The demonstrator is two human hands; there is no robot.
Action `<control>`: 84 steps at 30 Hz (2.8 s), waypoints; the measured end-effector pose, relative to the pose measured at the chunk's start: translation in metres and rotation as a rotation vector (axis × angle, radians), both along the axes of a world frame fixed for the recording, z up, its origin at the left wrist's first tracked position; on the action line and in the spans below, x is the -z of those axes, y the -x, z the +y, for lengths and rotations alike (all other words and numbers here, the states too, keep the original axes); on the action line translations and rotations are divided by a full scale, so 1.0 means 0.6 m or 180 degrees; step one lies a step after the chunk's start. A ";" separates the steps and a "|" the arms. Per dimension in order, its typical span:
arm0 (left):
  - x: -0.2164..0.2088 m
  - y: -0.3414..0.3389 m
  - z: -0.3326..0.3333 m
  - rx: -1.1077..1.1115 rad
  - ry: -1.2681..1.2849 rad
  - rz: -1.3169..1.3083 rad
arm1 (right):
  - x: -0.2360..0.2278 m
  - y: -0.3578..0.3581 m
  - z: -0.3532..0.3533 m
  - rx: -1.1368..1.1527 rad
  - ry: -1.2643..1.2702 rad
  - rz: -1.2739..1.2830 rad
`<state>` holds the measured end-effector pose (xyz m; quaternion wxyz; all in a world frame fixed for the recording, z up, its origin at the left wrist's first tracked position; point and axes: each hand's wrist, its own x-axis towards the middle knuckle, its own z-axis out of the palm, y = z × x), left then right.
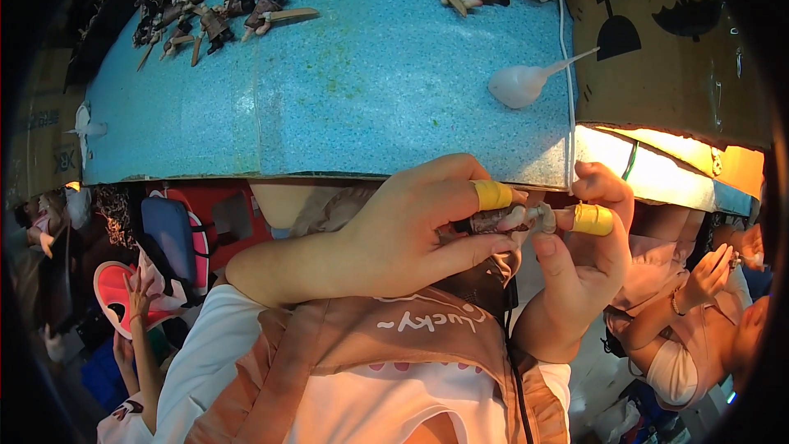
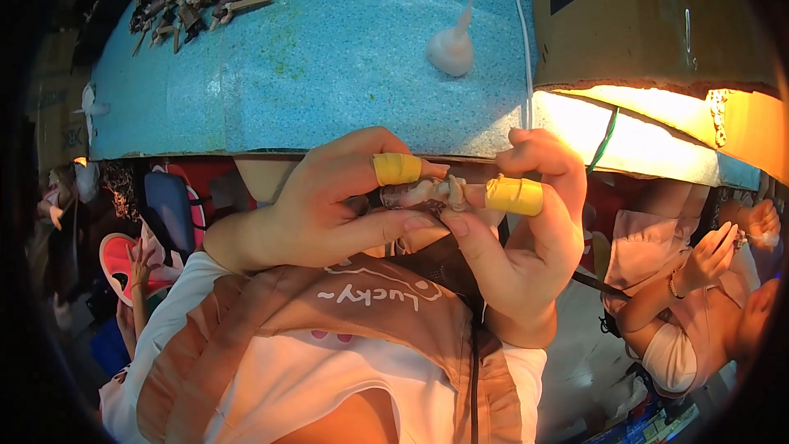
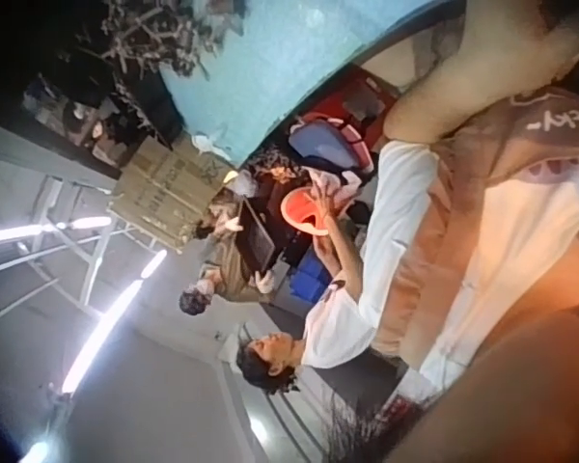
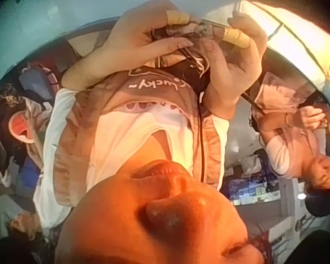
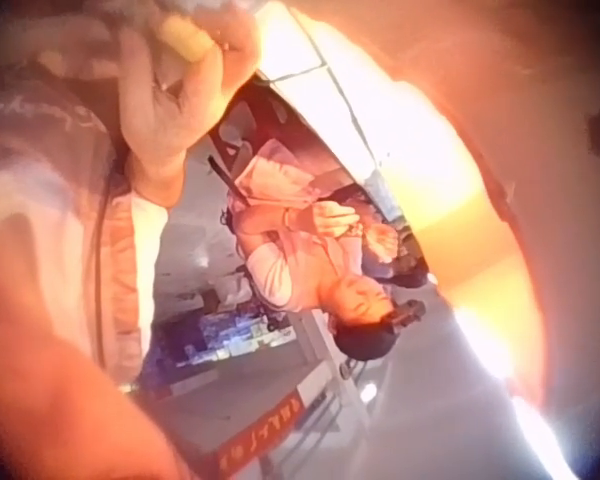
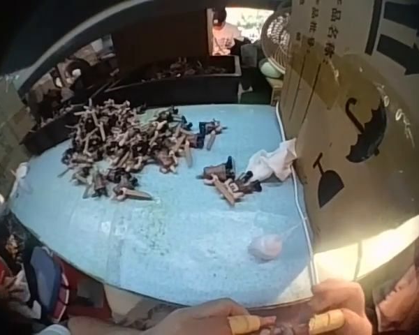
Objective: The person applies glue from a bottle onto figurine components and attaches the pieces together by hand.
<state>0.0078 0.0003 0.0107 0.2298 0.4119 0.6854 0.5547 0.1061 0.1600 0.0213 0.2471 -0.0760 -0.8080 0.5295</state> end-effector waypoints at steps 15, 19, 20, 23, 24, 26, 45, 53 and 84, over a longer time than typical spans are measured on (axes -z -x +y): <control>-0.002 0.006 0.005 0.0096 -0.0204 0.0084 | 0.031 -0.010 -0.001 -0.0255 0.0617 0.0340; -0.004 0.010 0.003 0.0093 -0.0154 0.0204 | 0.028 -0.009 -0.008 -0.0206 0.0579 0.0277; -0.004 0.011 0.002 0.0097 -0.0153 0.0198 | 0.025 -0.008 -0.012 -0.0161 0.0180 0.0332; -0.004 0.015 -0.001 0.0148 -0.0105 0.0139 | 0.015 -0.003 -0.013 -0.0046 -0.0433 0.0293; -0.003 0.014 0.002 0.0109 -0.0169 0.0114 | 0.013 -0.003 -0.013 0.0040 -0.0658 0.0201; -0.003 0.013 0.007 0.0060 -0.0233 0.0089 | 0.016 -0.005 -0.017 0.0202 -0.1079 0.0308; 0.004 0.013 0.010 0.0198 -0.0479 0.0179 | 0.002 -0.006 -0.015 0.0118 -0.0997 0.0104; 0.005 0.008 0.010 0.0236 -0.0448 0.0309 | -0.010 -0.009 -0.022 0.0367 -0.1928 -0.0100; 0.011 -0.009 0.011 0.0211 -0.0325 0.0166 | 0.012 -0.019 -0.025 -0.0203 0.0294 -0.0345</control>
